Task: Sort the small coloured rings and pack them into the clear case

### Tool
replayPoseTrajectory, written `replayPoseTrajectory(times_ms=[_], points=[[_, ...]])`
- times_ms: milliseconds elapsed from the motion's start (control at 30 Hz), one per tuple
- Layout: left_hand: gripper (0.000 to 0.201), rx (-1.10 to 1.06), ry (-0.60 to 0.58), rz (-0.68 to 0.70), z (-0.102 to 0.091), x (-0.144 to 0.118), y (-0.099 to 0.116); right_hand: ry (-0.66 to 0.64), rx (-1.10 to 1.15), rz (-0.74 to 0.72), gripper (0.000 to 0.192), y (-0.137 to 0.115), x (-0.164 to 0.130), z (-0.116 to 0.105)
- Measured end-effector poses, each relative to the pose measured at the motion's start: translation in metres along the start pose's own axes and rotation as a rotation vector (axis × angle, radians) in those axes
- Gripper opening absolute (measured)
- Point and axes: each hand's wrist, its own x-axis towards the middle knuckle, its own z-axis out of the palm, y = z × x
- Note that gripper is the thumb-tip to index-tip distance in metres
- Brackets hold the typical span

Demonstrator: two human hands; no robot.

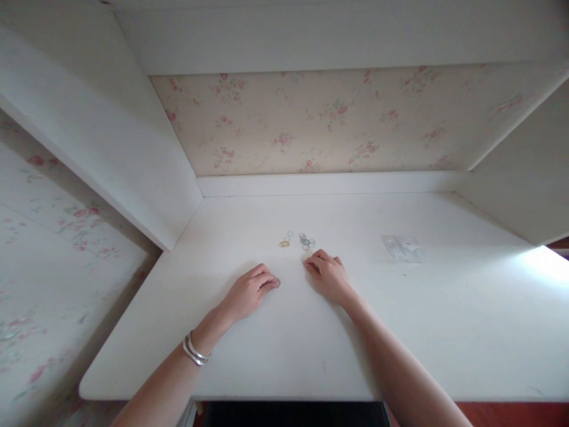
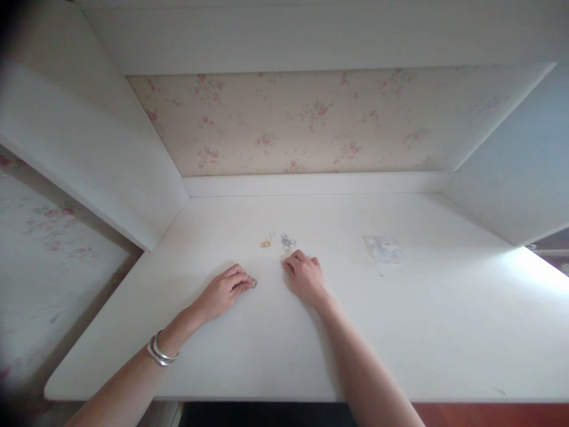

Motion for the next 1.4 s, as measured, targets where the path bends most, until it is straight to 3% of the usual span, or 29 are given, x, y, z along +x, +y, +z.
replayPoseTrajectory(times_ms=[567, 733, 900, 1133, 1400], points=[[0.020, 0.159, -0.031, 0.018, 0.002, -0.002, -0.001, 0.032, -0.008, -0.031, 0.024, 0.000, -0.001, 0.004], [0.020, 0.059, -0.021, -0.023, 0.001, -0.002, -0.001, 0.068, 0.111, -0.102, 0.023, -0.005, -0.004, 0.007], [0.020, -0.090, 0.011, -0.134, -0.008, -0.003, -0.002, 0.059, 0.315, -0.244, 0.022, -0.035, -0.013, 0.014], [0.017, -0.183, 0.104, -0.278, -0.015, 0.000, -0.010, -0.005, 0.273, -0.334, 0.021, -0.055, -0.013, 0.023], [0.017, -0.224, 0.107, -0.301, -0.013, 0.001, -0.012, -0.019, 0.244, -0.325, 0.021, -0.057, -0.013, 0.023]])
